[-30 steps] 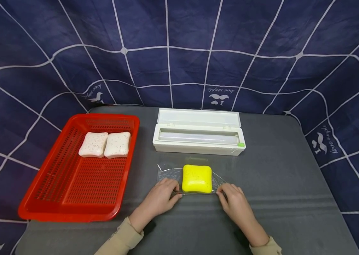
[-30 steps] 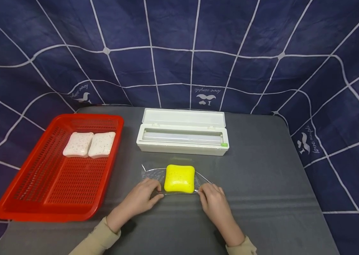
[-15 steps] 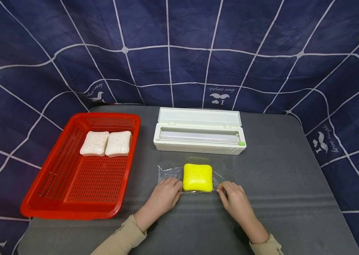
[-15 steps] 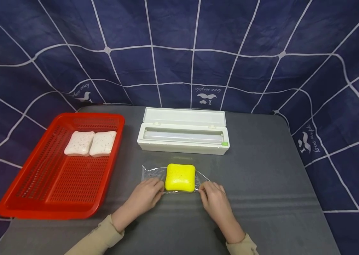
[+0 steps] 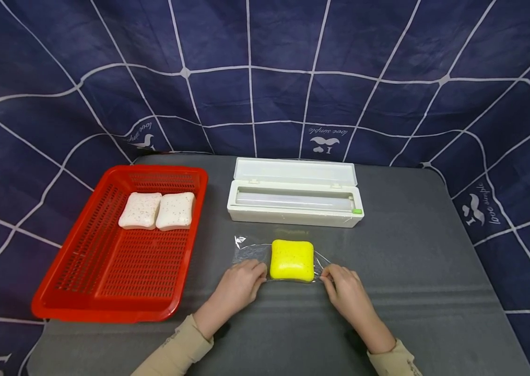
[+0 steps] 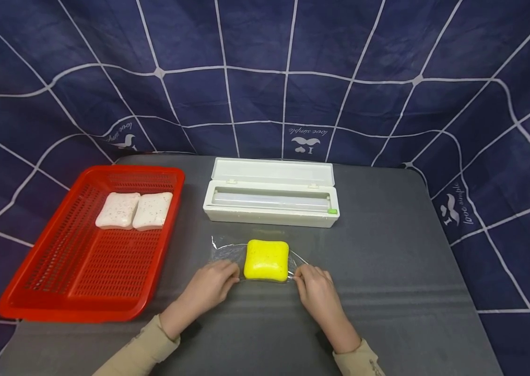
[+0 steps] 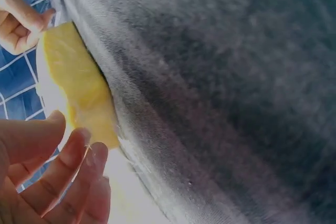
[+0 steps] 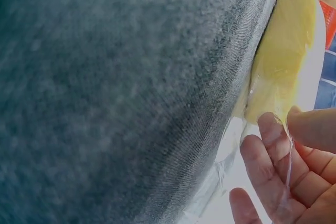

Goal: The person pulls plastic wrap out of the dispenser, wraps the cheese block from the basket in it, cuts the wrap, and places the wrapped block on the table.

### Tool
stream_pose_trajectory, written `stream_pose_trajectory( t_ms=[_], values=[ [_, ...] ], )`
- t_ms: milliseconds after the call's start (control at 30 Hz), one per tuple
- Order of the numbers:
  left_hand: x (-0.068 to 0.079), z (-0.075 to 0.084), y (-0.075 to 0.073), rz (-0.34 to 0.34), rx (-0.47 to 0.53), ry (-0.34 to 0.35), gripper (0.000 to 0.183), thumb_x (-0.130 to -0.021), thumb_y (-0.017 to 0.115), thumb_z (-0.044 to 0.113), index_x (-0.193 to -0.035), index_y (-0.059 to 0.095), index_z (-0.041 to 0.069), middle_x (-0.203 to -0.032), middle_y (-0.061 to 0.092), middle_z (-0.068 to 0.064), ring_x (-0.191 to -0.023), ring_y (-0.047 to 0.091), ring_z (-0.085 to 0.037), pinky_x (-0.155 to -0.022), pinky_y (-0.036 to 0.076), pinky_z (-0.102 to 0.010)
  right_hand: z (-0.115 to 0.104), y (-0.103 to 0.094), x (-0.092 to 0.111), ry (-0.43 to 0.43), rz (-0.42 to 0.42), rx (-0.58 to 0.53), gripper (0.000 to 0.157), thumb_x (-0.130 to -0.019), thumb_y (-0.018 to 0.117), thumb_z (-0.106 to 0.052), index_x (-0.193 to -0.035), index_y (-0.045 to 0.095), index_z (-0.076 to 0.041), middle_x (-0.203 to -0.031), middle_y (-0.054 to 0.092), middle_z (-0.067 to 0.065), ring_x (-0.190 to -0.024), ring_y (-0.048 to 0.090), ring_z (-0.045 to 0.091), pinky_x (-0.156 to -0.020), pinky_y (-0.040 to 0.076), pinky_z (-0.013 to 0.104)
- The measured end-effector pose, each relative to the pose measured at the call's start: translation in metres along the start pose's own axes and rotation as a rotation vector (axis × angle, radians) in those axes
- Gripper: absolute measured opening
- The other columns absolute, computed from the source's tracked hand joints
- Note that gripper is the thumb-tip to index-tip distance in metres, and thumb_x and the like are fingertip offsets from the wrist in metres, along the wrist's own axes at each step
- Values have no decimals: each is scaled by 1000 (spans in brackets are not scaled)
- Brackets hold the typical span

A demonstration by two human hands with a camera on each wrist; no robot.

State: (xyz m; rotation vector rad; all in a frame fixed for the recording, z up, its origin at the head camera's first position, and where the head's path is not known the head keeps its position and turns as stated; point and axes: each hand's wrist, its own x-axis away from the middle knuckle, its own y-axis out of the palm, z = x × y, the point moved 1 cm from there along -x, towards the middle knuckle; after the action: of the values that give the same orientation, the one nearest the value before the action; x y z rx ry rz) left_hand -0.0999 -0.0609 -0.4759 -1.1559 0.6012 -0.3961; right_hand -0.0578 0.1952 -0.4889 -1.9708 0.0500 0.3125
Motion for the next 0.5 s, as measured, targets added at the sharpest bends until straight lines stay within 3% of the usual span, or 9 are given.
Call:
stream_pose_trajectory(
  t_ms=[167,267,500],
  values=[
    [-3,1,1,-136,43,-71,30,-79,84,25,-88,56,16,-79,51,6,-75,48,-11,-66,44,-27,0,1,-2,3,-9,-1,18,-81,79,-5,-84,62,-12,-71,54,-4,-66,48,9,-68,42,35],
    [-5,4,4,-196,27,-74,38,-75,87,28,-89,54,15,-80,47,5,-78,46,-12,-66,42,-29,0,1,-4,9,-17,0,19,-81,79,-5,-84,62,-12,-71,54,-3,-66,48,10,-68,41,34],
    [-9,5,8,-71,-14,-40,23,-83,77,11,-78,55,15,-69,47,4,-62,44,-10,-54,38,-22,-1,0,-7,12,-39,8,16,-83,78,-8,-85,63,-12,-71,53,-4,-65,47,10,-68,41,34]
  ],
)
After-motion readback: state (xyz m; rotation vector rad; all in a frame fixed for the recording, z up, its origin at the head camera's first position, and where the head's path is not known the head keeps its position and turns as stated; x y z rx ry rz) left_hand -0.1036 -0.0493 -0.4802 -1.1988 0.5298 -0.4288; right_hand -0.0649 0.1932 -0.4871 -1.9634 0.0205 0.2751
